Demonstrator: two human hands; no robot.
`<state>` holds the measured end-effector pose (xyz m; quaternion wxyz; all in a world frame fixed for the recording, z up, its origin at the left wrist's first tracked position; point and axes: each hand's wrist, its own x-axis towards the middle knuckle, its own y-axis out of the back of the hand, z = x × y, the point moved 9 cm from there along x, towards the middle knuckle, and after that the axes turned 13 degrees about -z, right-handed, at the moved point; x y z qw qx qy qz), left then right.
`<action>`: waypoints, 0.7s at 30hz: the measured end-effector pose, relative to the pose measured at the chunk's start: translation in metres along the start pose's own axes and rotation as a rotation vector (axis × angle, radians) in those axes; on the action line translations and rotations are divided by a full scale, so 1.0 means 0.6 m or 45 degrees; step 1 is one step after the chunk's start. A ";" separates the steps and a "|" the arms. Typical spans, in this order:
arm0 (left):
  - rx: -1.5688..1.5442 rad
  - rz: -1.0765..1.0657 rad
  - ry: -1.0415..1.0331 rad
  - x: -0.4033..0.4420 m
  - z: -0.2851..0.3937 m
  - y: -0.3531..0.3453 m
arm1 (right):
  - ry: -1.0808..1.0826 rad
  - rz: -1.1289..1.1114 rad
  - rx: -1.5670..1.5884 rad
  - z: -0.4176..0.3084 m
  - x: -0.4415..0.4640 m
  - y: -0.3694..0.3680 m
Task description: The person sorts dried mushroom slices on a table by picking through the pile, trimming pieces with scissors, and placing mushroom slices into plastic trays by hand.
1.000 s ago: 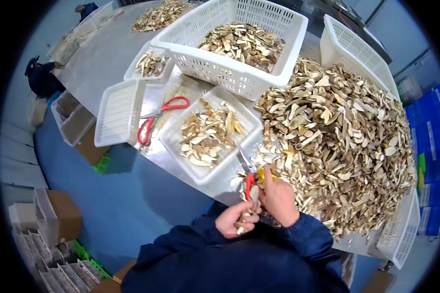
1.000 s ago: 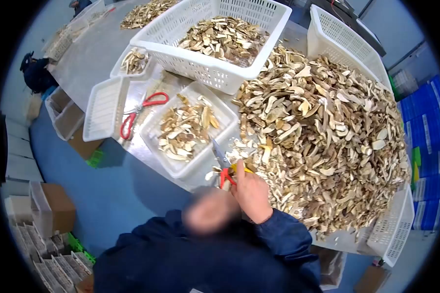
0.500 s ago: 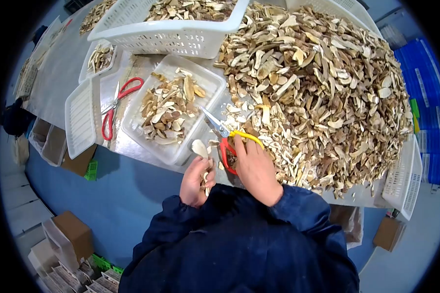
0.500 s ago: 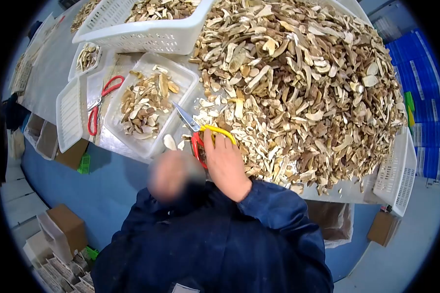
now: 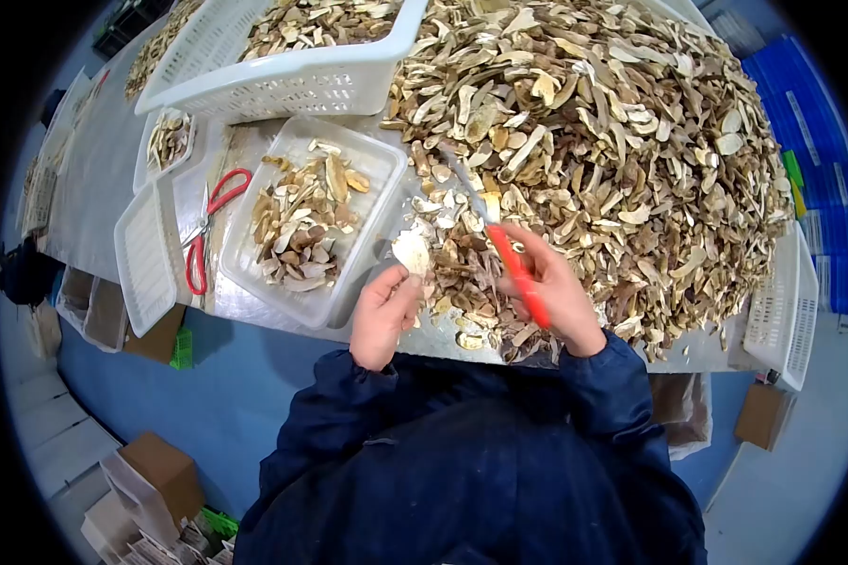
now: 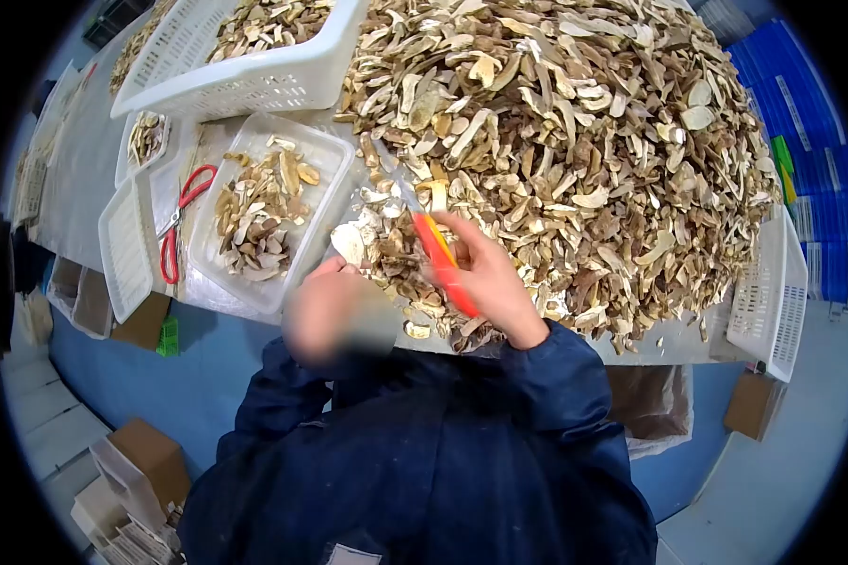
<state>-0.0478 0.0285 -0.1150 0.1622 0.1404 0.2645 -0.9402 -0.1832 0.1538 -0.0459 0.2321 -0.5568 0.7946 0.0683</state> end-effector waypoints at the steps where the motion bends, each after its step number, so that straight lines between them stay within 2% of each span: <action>1: 0.092 0.007 0.017 0.006 0.009 -0.004 | 0.078 -0.169 0.519 0.018 -0.010 -0.004; 4: 0.420 -0.032 -0.002 0.019 0.040 -0.021 | 0.182 -0.093 0.187 0.036 -0.047 0.012; 6: 0.479 -0.095 0.049 0.022 0.052 -0.031 | 0.268 -0.104 -0.086 0.029 -0.076 0.010; 10: 0.658 -0.203 0.034 0.023 0.104 -0.086 | 0.264 0.081 -0.636 0.009 -0.130 0.025; 12: 0.820 -0.296 -0.076 0.028 0.114 -0.103 | 0.243 0.191 -0.972 -0.004 -0.155 0.026; 13: 0.901 -0.342 -0.129 0.030 0.123 -0.113 | 0.203 0.162 -0.986 -0.002 -0.162 0.026; 16: 1.070 -0.641 0.114 0.027 0.123 -0.139 | 0.019 0.038 -0.956 0.002 -0.180 0.029; 17: 1.125 -0.736 0.197 0.025 0.117 -0.143 | 0.045 0.026 -0.964 0.009 -0.186 0.028; 21: 1.245 -1.157 0.232 0.017 0.098 -0.179 | 0.171 -0.001 -0.943 0.028 -0.210 0.022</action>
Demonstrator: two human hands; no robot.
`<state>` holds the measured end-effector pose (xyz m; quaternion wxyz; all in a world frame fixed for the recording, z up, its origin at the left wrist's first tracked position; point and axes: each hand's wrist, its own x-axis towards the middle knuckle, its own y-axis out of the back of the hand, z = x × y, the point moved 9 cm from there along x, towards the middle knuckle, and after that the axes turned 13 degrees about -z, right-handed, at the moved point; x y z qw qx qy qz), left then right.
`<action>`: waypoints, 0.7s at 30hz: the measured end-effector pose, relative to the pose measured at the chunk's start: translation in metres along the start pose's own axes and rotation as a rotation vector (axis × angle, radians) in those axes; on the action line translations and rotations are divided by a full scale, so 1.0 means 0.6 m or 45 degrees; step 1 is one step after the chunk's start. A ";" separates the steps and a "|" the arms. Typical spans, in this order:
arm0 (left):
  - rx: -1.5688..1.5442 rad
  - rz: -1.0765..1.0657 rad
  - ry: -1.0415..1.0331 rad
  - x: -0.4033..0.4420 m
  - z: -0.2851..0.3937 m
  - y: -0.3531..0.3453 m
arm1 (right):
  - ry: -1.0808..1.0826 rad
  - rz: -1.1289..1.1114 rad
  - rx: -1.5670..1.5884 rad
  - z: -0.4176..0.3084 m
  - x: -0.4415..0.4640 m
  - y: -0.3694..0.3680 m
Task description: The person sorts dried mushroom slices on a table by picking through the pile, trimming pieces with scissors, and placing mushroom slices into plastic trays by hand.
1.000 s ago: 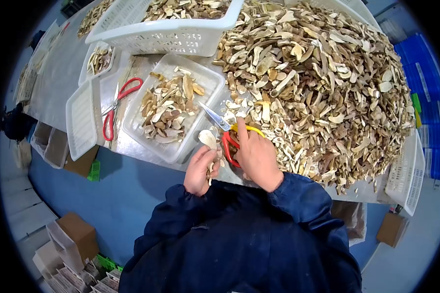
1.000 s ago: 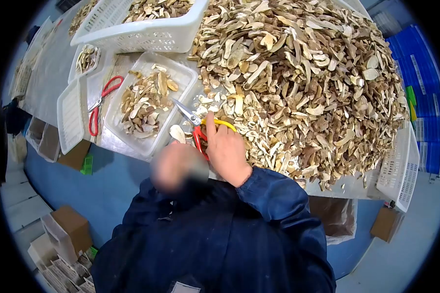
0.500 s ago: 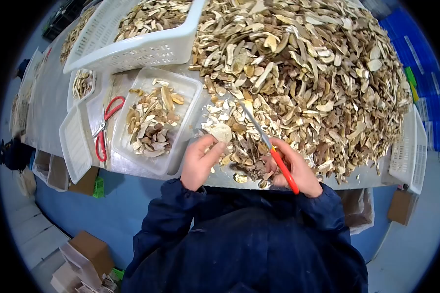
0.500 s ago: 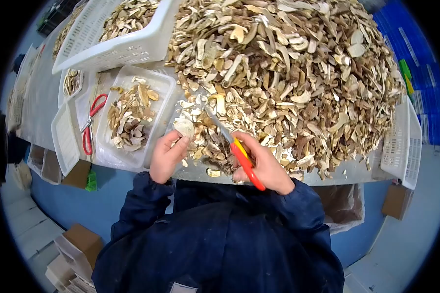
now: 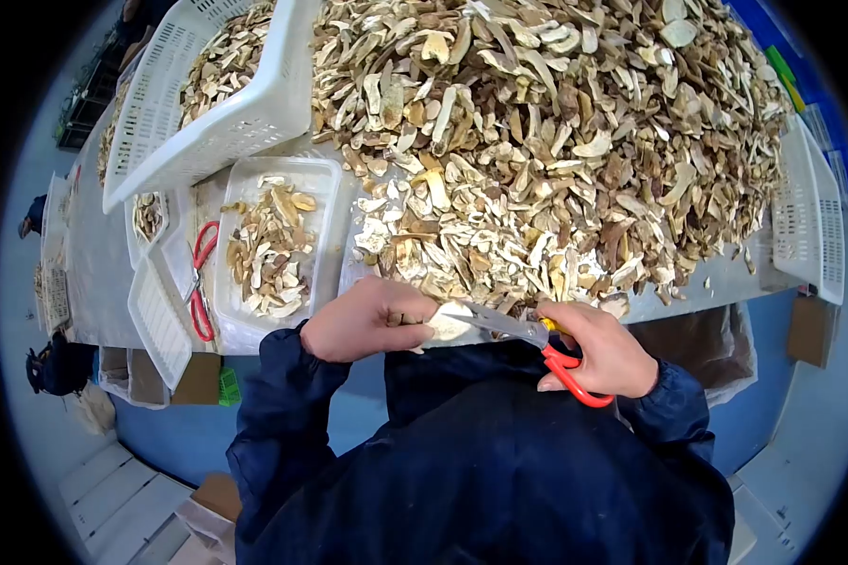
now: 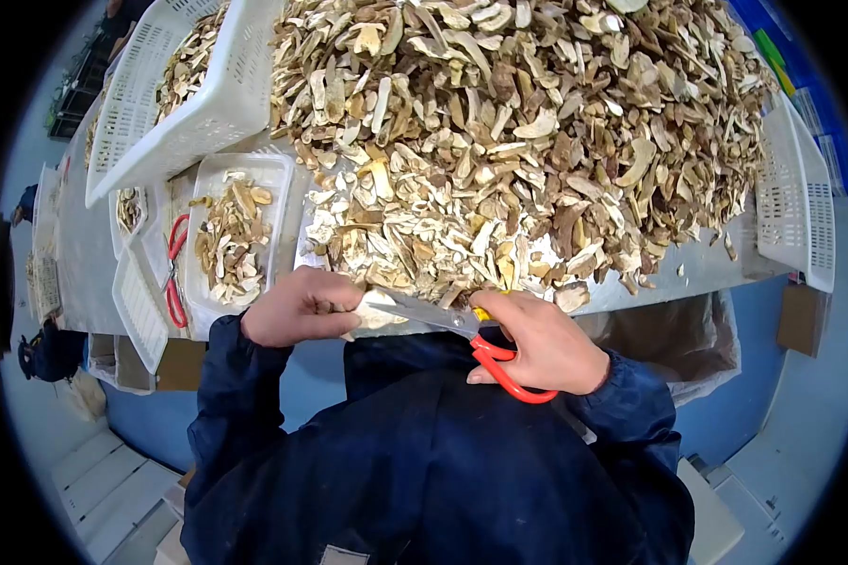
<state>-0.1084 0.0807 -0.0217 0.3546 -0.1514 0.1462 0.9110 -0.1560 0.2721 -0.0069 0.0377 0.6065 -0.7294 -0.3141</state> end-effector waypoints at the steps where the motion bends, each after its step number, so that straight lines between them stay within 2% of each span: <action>1: 0.005 -0.093 0.044 0.006 -0.001 -0.009 | 0.020 0.006 0.003 0.002 -0.004 -0.003; 4: -0.031 -0.223 0.050 0.018 0.007 -0.026 | -0.024 -0.058 0.047 0.006 -0.012 -0.011; 7: -0.117 -0.197 -0.005 0.023 0.018 -0.027 | -0.042 -0.064 0.047 0.010 -0.016 -0.017; 16: 0.057 -0.202 0.068 0.024 0.014 -0.034 | -0.010 -0.043 0.004 0.011 -0.016 -0.016; 21: 0.137 -0.190 0.004 0.027 0.020 -0.028 | 0.050 -0.019 0.017 0.008 -0.010 -0.024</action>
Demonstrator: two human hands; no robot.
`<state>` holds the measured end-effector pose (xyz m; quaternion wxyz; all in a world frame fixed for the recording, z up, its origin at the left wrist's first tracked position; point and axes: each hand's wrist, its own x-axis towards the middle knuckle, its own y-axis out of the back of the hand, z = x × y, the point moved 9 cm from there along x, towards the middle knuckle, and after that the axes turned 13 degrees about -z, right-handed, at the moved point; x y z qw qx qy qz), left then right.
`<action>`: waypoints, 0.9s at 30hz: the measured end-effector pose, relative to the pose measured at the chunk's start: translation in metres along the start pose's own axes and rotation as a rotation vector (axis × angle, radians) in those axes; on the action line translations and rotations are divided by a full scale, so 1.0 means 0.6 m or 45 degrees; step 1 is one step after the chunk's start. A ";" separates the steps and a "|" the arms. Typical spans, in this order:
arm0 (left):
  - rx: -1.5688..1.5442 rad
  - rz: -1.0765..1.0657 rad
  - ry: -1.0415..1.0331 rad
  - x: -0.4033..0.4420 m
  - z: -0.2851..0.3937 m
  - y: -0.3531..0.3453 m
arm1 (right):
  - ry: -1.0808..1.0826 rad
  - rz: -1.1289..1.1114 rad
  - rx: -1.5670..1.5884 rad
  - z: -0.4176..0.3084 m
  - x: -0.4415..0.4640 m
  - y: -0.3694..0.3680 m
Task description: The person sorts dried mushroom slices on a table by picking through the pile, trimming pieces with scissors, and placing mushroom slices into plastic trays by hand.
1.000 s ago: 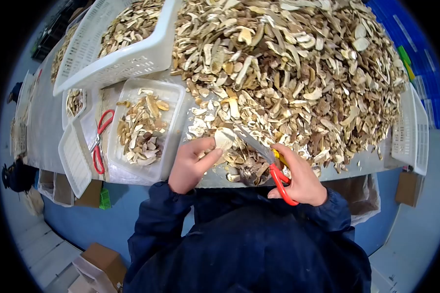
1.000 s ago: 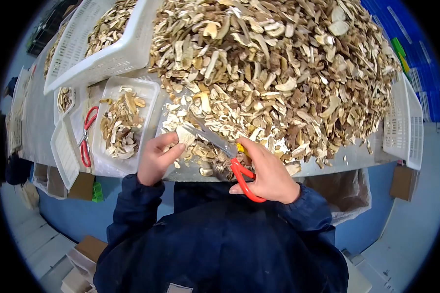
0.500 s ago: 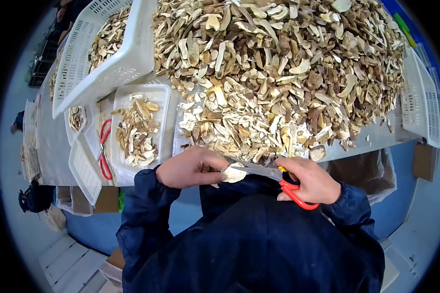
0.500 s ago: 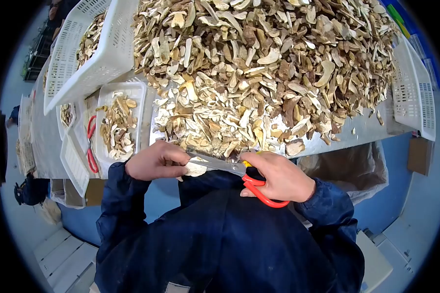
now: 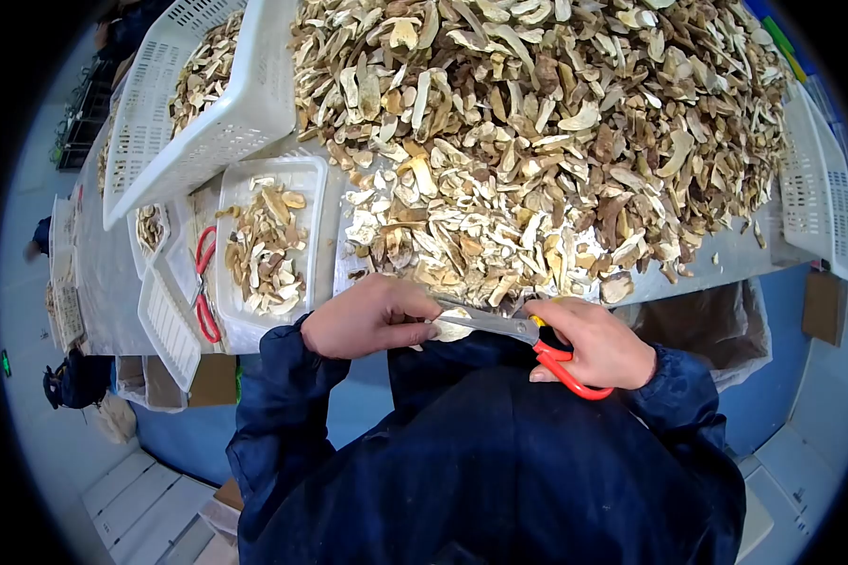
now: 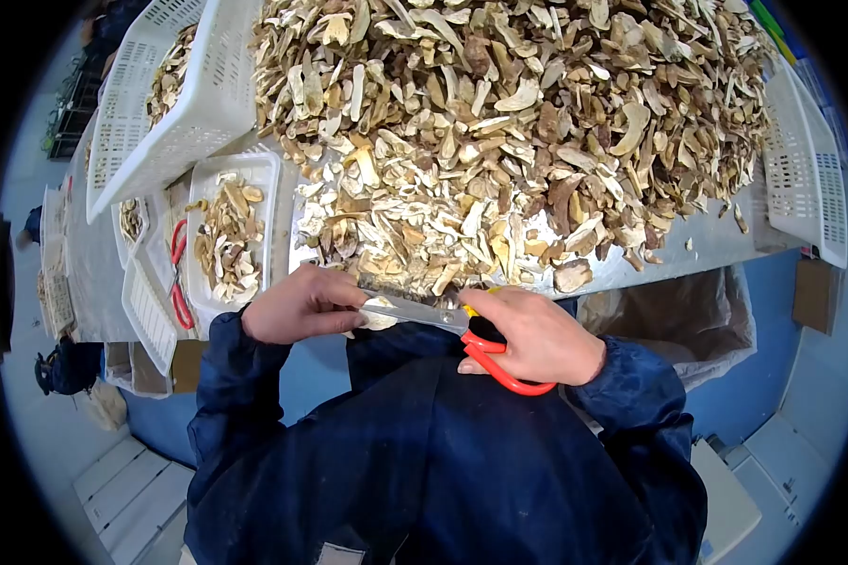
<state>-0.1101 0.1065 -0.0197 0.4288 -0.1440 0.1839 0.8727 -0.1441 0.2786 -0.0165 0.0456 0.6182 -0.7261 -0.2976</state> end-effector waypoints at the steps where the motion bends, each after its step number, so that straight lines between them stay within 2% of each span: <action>1: -0.012 -0.008 0.001 0.000 0.000 0.001 | 0.004 0.003 -0.002 0.001 0.001 -0.004; 5: -0.122 -0.004 0.036 -0.002 -0.011 0.003 | -0.059 -0.066 0.009 0.003 0.007 -0.014; 8: -0.144 -0.008 0.036 -0.006 -0.020 0.005 | -0.059 0.006 0.020 0.007 0.011 -0.018; 9: -0.085 0.015 -0.010 -0.007 -0.017 0.010 | -0.042 0.038 0.029 0.006 0.012 -0.017; 11: 0.038 0.082 -0.082 -0.011 -0.029 0.015 | -0.177 0.024 0.029 0.024 0.012 -0.029; 13: 0.104 0.329 -0.331 -0.029 -0.026 0.027 | -0.209 0.018 0.043 0.021 0.026 -0.022; 15: 0.121 0.371 -0.160 -0.042 -0.039 0.036 | -0.172 0.099 0.063 0.017 0.034 -0.016; 18: 0.062 0.698 0.202 -0.115 -0.055 0.076 | -0.234 0.090 0.128 0.018 0.034 -0.011; 19: 0.165 0.915 0.247 -0.162 -0.065 0.098 | -0.216 0.128 0.154 0.019 0.034 -0.009; 20: -0.299 1.148 0.226 -0.205 -0.101 0.109 | -0.208 0.167 0.183 0.025 0.028 -0.009; 21: -0.070 1.375 0.151 -0.263 -0.118 0.126 | -0.205 0.206 0.214 0.028 0.025 -0.006; 22: 0.132 1.637 0.356 -0.318 -0.103 0.137 | -0.236 0.233 0.237 0.024 0.021 0.000; 23: 0.291 1.783 0.563 -0.358 -0.092 0.147 | -0.229 0.285 0.254 0.025 0.017 0.004; 24: 0.094 1.971 0.398 -0.390 -0.134 0.146 | -0.221 0.338 0.272 0.027 0.012 0.006; 27: 0.154 1.761 0.700 -0.389 -0.189 0.152 | -0.192 0.457 0.321 0.028 0.000 0.018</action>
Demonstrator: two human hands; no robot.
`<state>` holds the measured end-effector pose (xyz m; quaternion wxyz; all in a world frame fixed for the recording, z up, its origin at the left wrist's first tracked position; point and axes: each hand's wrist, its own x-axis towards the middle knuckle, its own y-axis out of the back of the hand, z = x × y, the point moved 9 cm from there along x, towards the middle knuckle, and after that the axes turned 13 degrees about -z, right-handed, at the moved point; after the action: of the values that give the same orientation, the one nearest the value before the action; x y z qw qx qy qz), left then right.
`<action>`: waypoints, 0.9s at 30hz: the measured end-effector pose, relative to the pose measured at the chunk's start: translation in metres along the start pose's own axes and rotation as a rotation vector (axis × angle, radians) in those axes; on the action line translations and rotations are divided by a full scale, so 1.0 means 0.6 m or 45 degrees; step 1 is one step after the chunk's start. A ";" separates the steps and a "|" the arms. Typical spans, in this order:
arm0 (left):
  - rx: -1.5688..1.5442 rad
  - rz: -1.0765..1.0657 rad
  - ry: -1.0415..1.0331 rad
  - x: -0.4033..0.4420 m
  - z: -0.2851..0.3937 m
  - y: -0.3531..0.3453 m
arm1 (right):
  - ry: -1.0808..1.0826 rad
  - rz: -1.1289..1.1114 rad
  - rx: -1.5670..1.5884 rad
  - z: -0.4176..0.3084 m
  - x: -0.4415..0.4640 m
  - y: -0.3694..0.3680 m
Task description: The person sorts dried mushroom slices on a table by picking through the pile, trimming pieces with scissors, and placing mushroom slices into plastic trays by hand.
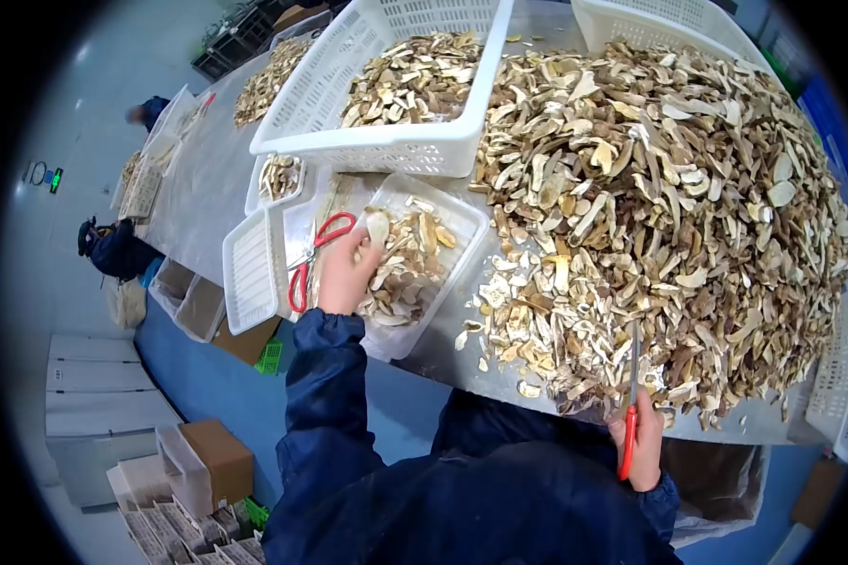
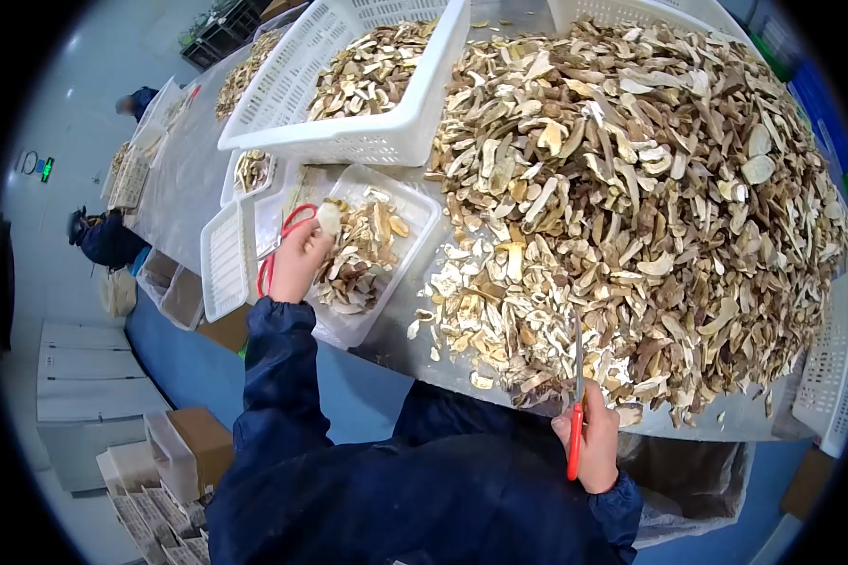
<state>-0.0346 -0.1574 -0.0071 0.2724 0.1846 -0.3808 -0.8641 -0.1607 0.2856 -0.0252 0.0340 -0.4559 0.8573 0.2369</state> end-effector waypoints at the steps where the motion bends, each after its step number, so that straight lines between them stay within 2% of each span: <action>1: 0.222 -0.066 -0.066 -0.001 0.000 -0.018 | 0.026 0.039 0.015 0.003 -0.003 0.005; 2: 0.549 -0.019 -0.123 -0.009 0.007 -0.031 | 0.037 0.087 0.028 0.007 -0.011 0.011; 5: 0.435 0.087 -0.302 -0.027 0.115 -0.039 | 0.033 0.241 0.075 0.012 -0.035 0.032; 8: 0.011 -0.380 -0.434 -0.017 0.161 -0.165 | -0.013 0.386 0.275 0.044 -0.064 0.040; 10: -0.108 -0.480 -0.665 -0.020 0.222 -0.240 | -0.015 0.472 0.534 0.051 -0.071 0.031; 12: -0.015 -0.611 -0.438 -0.001 0.254 -0.302 | -0.018 0.464 0.528 0.052 -0.078 0.022; 14: 0.230 -0.501 -0.323 0.026 0.261 -0.348 | -0.014 0.452 0.517 0.056 -0.082 0.019; 15: 0.255 -0.406 -0.353 0.034 0.270 -0.357 | 0.019 0.465 0.500 0.059 -0.085 0.017; 19: 0.385 -0.434 -0.320 0.048 0.261 -0.381 | -0.024 0.430 0.411 0.071 -0.096 0.021; 22: 0.114 -0.537 -0.272 0.047 0.234 -0.361 | 0.055 0.416 0.457 0.065 -0.089 0.029; 23: -0.088 -0.626 -0.173 0.047 0.218 -0.356 | 0.062 0.399 0.476 0.067 -0.084 0.028; 26: -1.297 -0.833 0.021 0.007 0.219 -0.332 | 0.081 0.348 0.529 0.074 -0.064 0.017; 27: -1.565 -0.894 -0.008 -0.011 0.236 -0.323 | 0.035 0.257 0.486 0.064 -0.055 0.012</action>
<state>-0.1680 0.0342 -0.0624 0.0314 0.1067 0.2573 -0.9599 -0.1533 0.3308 -0.0479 0.0841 -0.3561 0.9283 0.0662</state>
